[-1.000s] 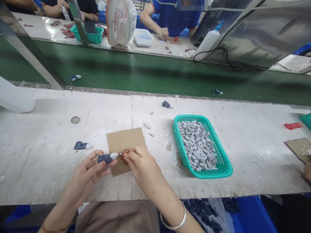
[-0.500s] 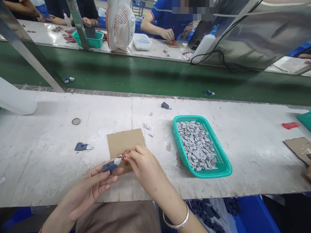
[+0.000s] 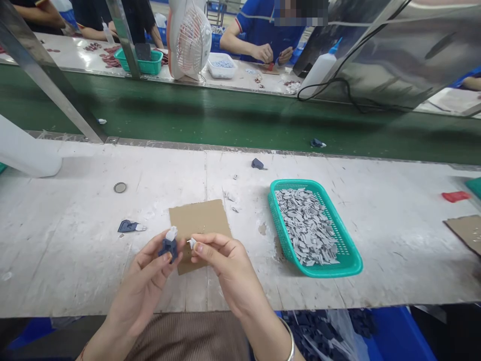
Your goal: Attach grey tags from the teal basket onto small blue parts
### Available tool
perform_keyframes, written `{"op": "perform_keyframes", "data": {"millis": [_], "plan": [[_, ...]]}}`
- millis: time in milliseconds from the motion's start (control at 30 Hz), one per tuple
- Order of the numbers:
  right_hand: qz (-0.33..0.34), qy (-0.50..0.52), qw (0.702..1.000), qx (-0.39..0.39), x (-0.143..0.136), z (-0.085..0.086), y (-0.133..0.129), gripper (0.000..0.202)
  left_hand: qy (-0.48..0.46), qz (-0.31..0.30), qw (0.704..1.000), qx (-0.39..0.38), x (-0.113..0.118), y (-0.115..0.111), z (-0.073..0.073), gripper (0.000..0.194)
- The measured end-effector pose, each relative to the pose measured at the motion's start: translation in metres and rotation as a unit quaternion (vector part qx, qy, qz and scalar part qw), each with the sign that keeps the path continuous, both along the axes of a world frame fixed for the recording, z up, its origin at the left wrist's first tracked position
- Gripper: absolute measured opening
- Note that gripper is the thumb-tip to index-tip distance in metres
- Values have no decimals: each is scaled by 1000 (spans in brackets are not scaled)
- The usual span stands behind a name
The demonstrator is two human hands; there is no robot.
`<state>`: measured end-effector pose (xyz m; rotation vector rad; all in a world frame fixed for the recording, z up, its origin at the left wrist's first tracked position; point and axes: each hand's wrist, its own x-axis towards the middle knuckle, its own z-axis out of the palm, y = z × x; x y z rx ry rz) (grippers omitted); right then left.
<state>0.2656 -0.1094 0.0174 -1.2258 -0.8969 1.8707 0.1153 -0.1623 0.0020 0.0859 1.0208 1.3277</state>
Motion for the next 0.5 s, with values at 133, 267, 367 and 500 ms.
{"op": "perform_keyframes", "data": {"millis": [133,267,367,500], "plan": [[-9,-15,1000,25,-8,-1,-5,22,18,30,999,18,8,3,-4,23],[-13,-28,997,75,-12,0,-5,16,19,32,999,13,8,3,-6,24],[-8,-38,992,122,-13,2,-4,12,9,34,999,11,8,3,-5,26],[3,-62,985,158,-15,5,-4,8,5,32,999,-8,8,2,-5,27]]}}
